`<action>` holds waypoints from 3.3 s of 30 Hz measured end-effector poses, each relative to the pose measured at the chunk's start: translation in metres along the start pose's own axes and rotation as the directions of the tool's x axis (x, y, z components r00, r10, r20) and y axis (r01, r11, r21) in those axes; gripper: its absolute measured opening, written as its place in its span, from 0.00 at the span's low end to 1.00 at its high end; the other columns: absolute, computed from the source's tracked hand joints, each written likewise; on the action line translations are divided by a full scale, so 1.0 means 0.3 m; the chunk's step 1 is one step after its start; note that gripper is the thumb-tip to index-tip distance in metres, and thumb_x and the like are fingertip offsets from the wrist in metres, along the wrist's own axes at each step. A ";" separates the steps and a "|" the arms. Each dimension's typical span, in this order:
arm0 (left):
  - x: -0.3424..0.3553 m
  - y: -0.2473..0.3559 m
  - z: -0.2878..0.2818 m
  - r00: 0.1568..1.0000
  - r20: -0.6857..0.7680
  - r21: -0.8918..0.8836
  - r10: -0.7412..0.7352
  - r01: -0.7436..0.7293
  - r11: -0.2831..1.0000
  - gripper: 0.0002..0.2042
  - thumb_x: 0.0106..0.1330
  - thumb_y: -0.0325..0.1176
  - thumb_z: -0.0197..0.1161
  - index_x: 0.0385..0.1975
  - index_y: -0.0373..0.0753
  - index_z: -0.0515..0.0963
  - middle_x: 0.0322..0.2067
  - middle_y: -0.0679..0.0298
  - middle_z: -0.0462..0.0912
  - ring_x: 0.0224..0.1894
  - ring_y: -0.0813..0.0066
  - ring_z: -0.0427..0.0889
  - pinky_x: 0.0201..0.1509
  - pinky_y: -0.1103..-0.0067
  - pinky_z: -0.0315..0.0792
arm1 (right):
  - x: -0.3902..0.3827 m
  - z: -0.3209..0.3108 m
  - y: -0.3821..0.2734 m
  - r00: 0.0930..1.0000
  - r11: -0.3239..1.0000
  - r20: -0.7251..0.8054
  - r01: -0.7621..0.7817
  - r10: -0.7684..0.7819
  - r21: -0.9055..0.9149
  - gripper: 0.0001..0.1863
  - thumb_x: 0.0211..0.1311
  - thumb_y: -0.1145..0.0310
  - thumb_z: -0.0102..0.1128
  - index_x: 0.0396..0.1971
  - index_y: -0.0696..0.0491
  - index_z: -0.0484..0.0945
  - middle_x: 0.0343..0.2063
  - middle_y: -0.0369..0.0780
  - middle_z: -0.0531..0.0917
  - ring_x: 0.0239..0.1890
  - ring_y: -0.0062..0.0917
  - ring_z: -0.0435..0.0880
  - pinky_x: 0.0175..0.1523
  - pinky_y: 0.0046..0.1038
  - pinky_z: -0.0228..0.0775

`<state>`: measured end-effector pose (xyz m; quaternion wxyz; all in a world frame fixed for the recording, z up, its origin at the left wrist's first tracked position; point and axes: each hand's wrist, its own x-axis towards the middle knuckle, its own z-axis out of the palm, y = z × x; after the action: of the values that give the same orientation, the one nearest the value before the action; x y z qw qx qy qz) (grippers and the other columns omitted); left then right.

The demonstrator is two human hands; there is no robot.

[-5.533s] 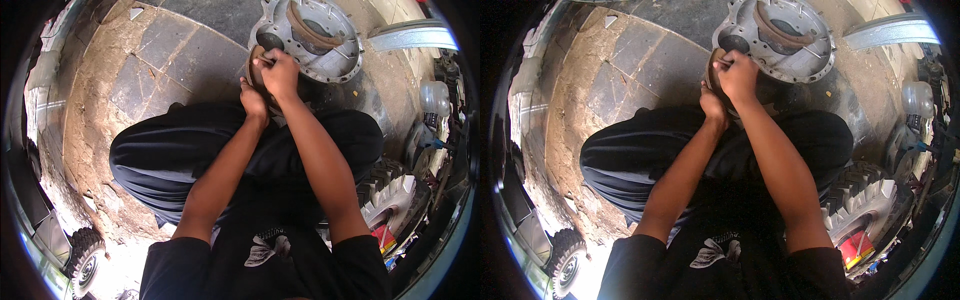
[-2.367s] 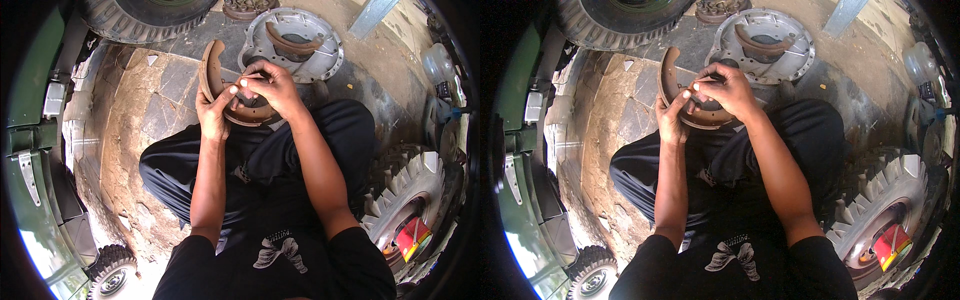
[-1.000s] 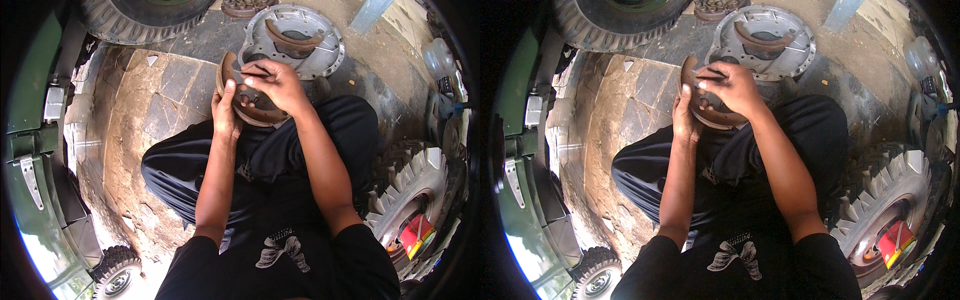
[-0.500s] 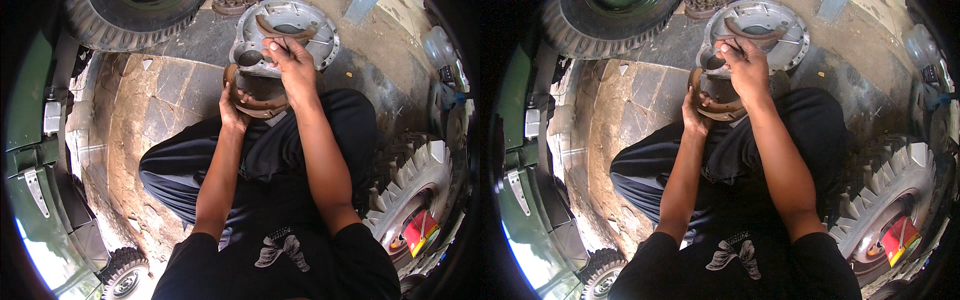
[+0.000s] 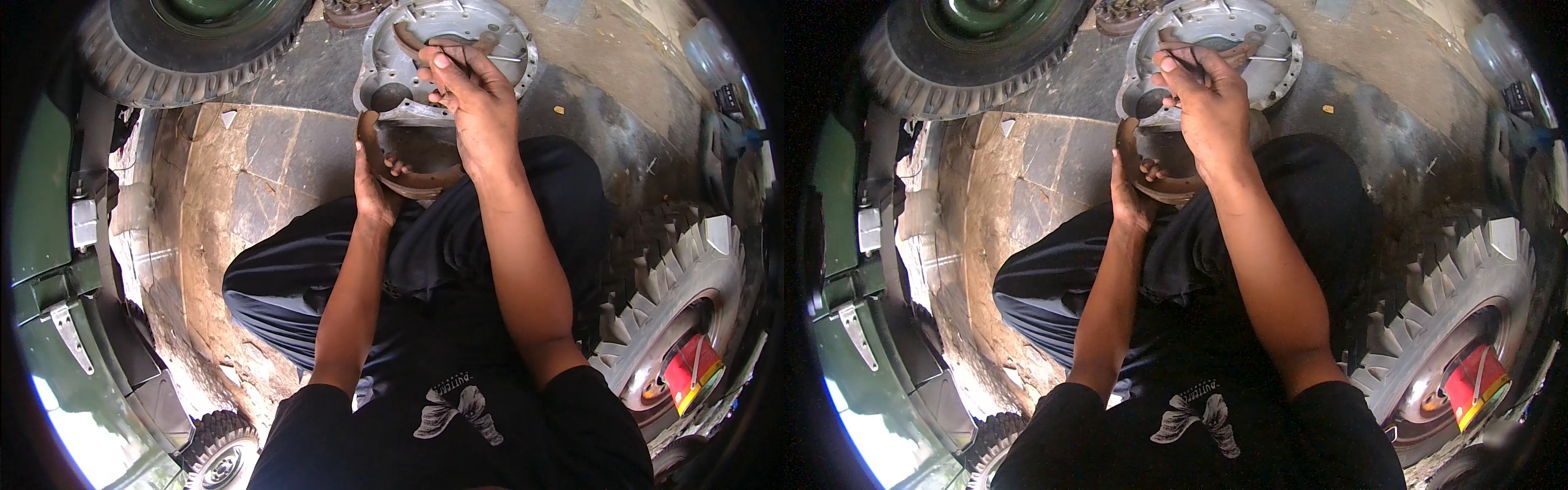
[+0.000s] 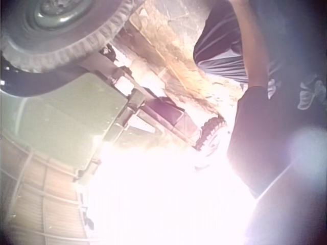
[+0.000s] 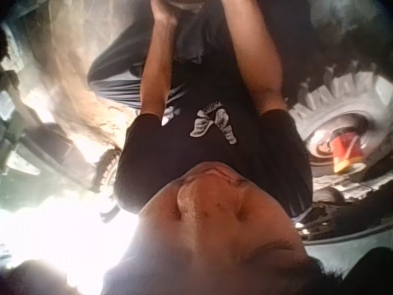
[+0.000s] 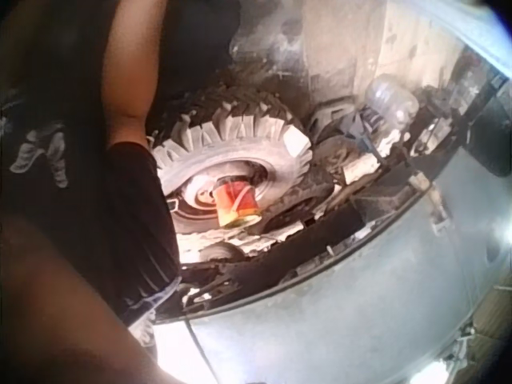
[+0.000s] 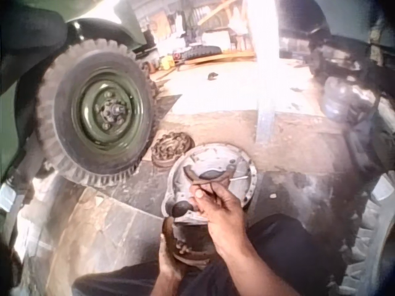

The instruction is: The person sits on the floor and uses hands to manipulate brake shoes and a brake drum, repeatedly pressing and adjusting the curved brake components. The person handles the brake shoes one at a time, aligning them with the drum and pressing into place.

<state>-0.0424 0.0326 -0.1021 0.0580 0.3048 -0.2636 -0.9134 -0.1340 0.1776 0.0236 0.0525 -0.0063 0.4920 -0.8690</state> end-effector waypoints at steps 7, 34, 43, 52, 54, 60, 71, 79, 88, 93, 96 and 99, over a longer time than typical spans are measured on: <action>0.004 0.012 -0.028 0.996 0.092 -0.076 -0.023 0.030 0.997 0.29 0.77 0.65 0.43 0.50 0.42 0.71 0.29 0.65 0.68 0.30 0.71 0.67 0.47 0.69 0.69 | 0.049 -0.017 0.126 0.992 0.875 0.044 0.123 -0.117 -0.468 0.11 0.70 0.64 0.65 0.46 0.53 0.86 0.41 0.35 0.90 0.42 0.23 0.89 0.47 0.26 0.77; 0.068 -0.009 -0.126 0.997 0.075 0.129 0.002 -0.012 0.992 0.32 0.75 0.67 0.41 0.62 0.47 0.70 0.40 0.66 0.74 0.39 0.70 0.74 0.47 0.71 0.73 | 0.160 0.079 0.529 0.962 0.181 0.250 0.228 0.109 -0.957 0.09 0.63 0.66 0.64 0.40 0.44 0.89 0.35 0.46 0.89 0.41 0.44 0.89 0.51 0.41 0.82; 0.027 -0.026 -0.026 0.998 0.023 0.115 0.058 -0.060 0.992 0.25 0.78 0.62 0.41 0.49 0.47 0.72 0.28 0.70 0.65 0.27 0.77 0.63 0.35 0.78 0.67 | 0.197 0.087 0.570 0.967 0.253 0.187 0.140 0.174 -0.957 0.13 0.61 0.69 0.62 0.45 0.45 0.88 0.43 0.45 0.89 0.46 0.40 0.90 0.52 0.38 0.84; 0.085 0.017 -0.145 0.973 0.229 0.147 0.010 -0.045 0.988 0.28 0.77 0.64 0.41 0.54 0.46 0.74 0.35 0.70 0.77 0.31 0.78 0.75 0.41 0.77 0.78 | 0.152 0.063 0.541 0.968 0.397 0.113 0.015 0.224 -0.918 0.14 0.68 0.70 0.56 0.46 0.53 0.89 0.45 0.52 0.88 0.49 0.44 0.89 0.52 0.41 0.84; 0.078 0.000 -0.122 0.988 0.147 0.192 0.057 -0.085 0.978 0.28 0.77 0.64 0.40 0.52 0.46 0.74 0.34 0.70 0.77 0.32 0.78 0.76 0.41 0.77 0.78 | 0.153 0.060 0.546 0.969 0.424 0.138 0.039 0.205 -0.905 0.14 0.68 0.70 0.56 0.45 0.53 0.89 0.44 0.51 0.88 0.49 0.46 0.89 0.52 0.42 0.83; 0.020 -0.031 -0.014 0.993 -0.059 0.223 0.102 -0.087 0.971 0.24 0.79 0.61 0.39 0.46 0.47 0.74 0.23 0.73 0.67 0.22 0.78 0.64 0.28 0.79 0.65 | 0.179 0.051 0.554 0.965 0.405 0.206 0.125 0.163 -0.906 0.14 0.67 0.70 0.55 0.42 0.53 0.89 0.41 0.51 0.88 0.46 0.47 0.89 0.50 0.41 0.83; 0.026 -0.024 -0.016 0.985 -0.084 0.305 0.148 -0.116 0.945 0.32 0.77 0.63 0.38 0.67 0.45 0.68 0.58 0.60 0.79 0.56 0.60 0.80 0.62 0.63 0.76 | 0.147 0.073 0.567 0.993 0.467 0.076 0.024 0.094 -0.884 0.13 0.68 0.71 0.52 0.41 0.52 0.87 0.41 0.49 0.88 0.48 0.45 0.88 0.52 0.43 0.82; 0.034 -0.023 -0.030 0.993 -0.046 0.254 0.111 -0.096 0.962 0.28 0.77 0.60 0.46 0.59 0.42 0.73 0.48 0.63 0.82 0.45 0.68 0.83 0.51 0.70 0.79 | 0.159 0.076 0.573 0.993 0.447 0.101 0.061 0.066 -0.893 0.12 0.69 0.69 0.55 0.39 0.53 0.89 0.40 0.47 0.89 0.46 0.43 0.89 0.51 0.39 0.83; -0.022 0.092 0.021 0.938 0.012 0.279 0.345 -0.335 0.900 0.14 0.67 0.49 0.62 0.42 0.48 0.74 0.23 0.68 0.71 0.22 0.75 0.68 0.33 0.73 0.70 | 0.175 0.121 0.386 0.982 0.934 -0.157 0.040 -0.102 -0.356 0.08 0.62 0.73 0.71 0.41 0.54 0.87 0.40 0.42 0.91 0.39 0.27 0.90 0.49 0.26 0.81; -0.149 0.299 0.284 0.885 0.279 0.360 0.374 -0.457 0.813 0.16 0.71 0.53 0.59 0.44 0.48 0.76 0.22 0.69 0.71 0.19 0.77 0.67 0.31 0.72 0.69 | 0.216 0.160 0.160 0.987 0.951 -0.060 0.159 -0.148 0.267 0.09 0.68 0.77 0.66 0.45 0.62 0.82 0.38 0.38 0.88 0.42 0.20 0.86 0.44 0.19 0.76; -0.297 0.348 0.407 0.873 0.363 0.404 0.326 -0.463 0.789 0.22 0.72 0.60 0.56 0.48 0.45 0.73 0.21 0.69 0.68 0.18 0.77 0.66 0.32 0.70 0.70 | 0.128 0.166 -0.025 0.952 0.864 0.135 0.182 -0.274 0.470 0.10 0.71 0.73 0.63 0.48 0.60 0.81 0.39 0.36 0.85 0.38 0.18 0.84 0.40 0.19 0.72; -0.470 0.317 0.457 0.816 0.430 0.362 0.386 -0.547 0.754 0.23 0.74 0.56 0.58 0.50 0.40 0.69 0.22 0.60 0.73 0.18 0.70 0.73 0.26 0.66 0.78 | -0.054 0.133 -0.232 0.940 0.883 0.220 0.140 -0.261 0.449 0.10 0.74 0.70 0.61 0.49 0.59 0.77 0.42 0.38 0.85 0.45 0.23 0.87 0.46 0.21 0.76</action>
<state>-0.0142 0.0500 0.1139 0.1669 0.0761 -0.5510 -0.8141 -0.1213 0.1806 0.1046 0.0289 -0.1660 0.2748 -0.9466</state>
